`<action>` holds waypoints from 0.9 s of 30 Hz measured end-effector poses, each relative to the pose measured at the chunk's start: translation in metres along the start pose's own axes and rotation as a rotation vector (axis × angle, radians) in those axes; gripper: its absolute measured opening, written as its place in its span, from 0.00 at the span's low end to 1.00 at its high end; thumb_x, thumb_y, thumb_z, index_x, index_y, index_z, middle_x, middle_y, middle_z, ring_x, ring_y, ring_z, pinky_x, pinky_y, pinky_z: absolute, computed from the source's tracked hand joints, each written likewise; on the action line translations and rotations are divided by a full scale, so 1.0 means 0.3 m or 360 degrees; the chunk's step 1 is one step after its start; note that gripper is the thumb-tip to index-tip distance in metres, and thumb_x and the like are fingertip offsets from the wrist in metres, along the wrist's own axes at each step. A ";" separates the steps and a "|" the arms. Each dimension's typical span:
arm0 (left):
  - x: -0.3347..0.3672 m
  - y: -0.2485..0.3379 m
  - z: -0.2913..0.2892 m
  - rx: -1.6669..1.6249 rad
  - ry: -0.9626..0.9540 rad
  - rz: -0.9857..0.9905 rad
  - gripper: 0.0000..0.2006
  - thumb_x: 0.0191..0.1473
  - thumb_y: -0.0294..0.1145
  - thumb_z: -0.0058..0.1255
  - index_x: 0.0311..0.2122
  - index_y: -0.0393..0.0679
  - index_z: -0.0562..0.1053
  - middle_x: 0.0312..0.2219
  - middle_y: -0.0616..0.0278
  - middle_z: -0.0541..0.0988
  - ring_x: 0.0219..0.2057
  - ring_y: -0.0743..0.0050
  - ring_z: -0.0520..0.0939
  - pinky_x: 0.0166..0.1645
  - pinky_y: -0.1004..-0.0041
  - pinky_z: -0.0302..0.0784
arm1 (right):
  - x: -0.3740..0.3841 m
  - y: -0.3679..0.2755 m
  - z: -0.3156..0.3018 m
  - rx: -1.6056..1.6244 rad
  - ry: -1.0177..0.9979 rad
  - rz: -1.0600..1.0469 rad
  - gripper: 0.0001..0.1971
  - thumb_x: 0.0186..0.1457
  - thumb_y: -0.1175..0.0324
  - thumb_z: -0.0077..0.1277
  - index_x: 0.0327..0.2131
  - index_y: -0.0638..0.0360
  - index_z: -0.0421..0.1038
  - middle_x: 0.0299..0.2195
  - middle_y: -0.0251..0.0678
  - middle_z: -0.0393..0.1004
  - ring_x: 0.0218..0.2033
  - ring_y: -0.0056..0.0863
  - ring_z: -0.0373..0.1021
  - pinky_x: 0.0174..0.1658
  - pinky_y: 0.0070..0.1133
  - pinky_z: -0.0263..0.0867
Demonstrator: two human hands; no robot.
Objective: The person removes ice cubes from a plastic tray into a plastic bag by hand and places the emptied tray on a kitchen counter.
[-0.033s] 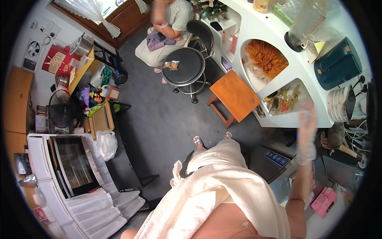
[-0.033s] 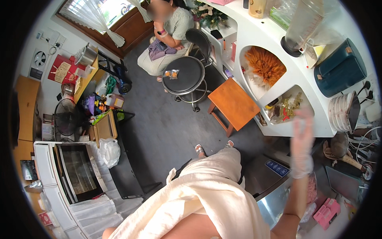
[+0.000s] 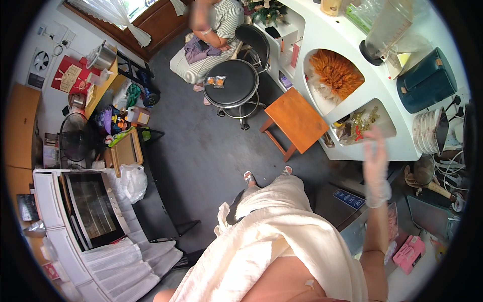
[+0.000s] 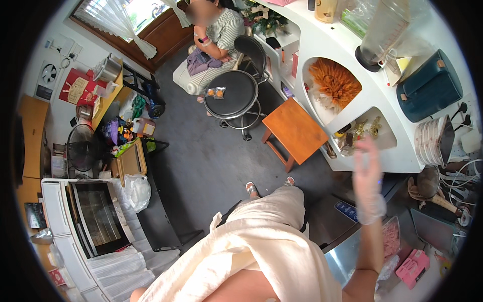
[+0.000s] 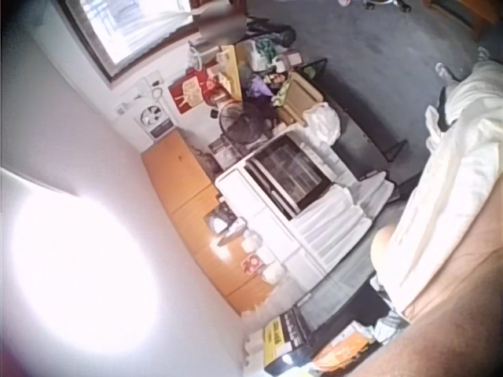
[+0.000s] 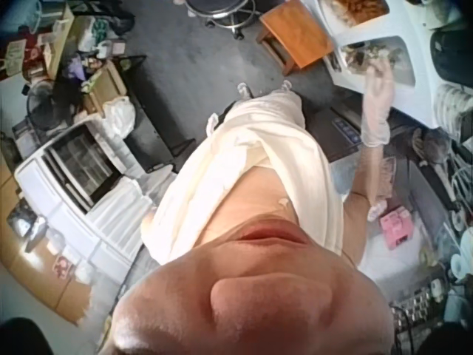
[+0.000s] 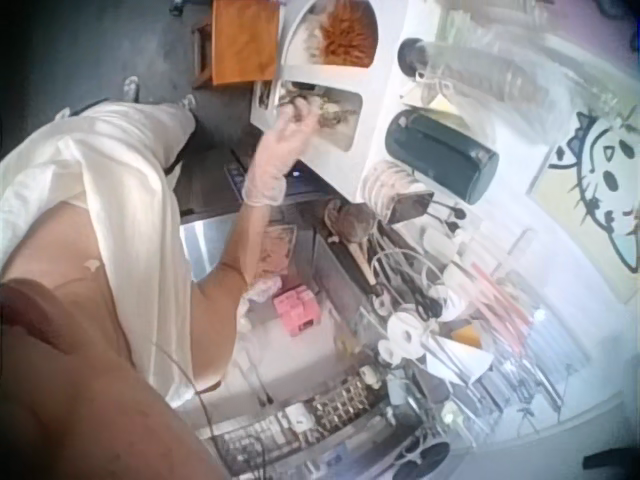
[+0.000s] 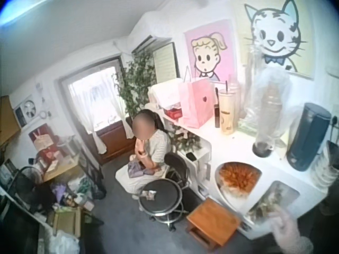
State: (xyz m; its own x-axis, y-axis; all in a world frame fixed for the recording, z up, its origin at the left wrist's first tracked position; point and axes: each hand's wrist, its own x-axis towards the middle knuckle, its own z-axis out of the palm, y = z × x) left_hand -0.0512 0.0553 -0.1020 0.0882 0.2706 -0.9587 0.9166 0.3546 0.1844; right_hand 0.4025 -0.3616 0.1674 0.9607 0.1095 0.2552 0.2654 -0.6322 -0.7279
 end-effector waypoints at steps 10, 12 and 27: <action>-0.018 0.170 -0.029 -0.0237 0.0006 0.0231 0.21 0.55 0.50 0.40 0.46 0.45 0.68 0.32 0.62 0.75 0.33 0.66 0.77 0.33 0.67 0.74 | -0.147 -0.299 0.432 0.0388 -0.0748 -0.0148 0.22 0.50 0.73 0.52 0.50 0.61 0.64 0.37 0.40 0.73 0.40 0.37 0.69 0.41 0.27 0.67; -0.018 0.173 -0.029 -0.0252 -0.0009 0.0232 0.22 0.55 0.51 0.39 0.46 0.45 0.68 0.33 0.61 0.76 0.33 0.65 0.77 0.33 0.67 0.74 | -0.180 -0.304 0.498 0.0455 -0.0958 -0.0281 0.21 0.50 0.72 0.53 0.49 0.59 0.65 0.37 0.38 0.74 0.39 0.37 0.69 0.39 0.26 0.68; -0.343 0.333 -0.017 -0.0684 -0.0711 0.0044 0.30 0.54 0.62 0.37 0.49 0.45 0.67 0.38 0.59 0.77 0.39 0.62 0.78 0.38 0.62 0.76 | -0.298 -0.036 0.359 0.0423 -0.1029 0.0562 0.16 0.55 0.69 0.49 0.45 0.68 0.68 0.36 0.47 0.76 0.39 0.32 0.73 0.44 0.24 0.66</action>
State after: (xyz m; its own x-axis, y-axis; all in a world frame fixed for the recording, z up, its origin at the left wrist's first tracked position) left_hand 0.0294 0.0675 0.0162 0.3497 -0.0832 -0.9331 0.6808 0.7068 0.1921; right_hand 0.3226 -0.2819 0.0840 0.8270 0.4126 -0.3819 -0.1328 -0.5169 -0.8457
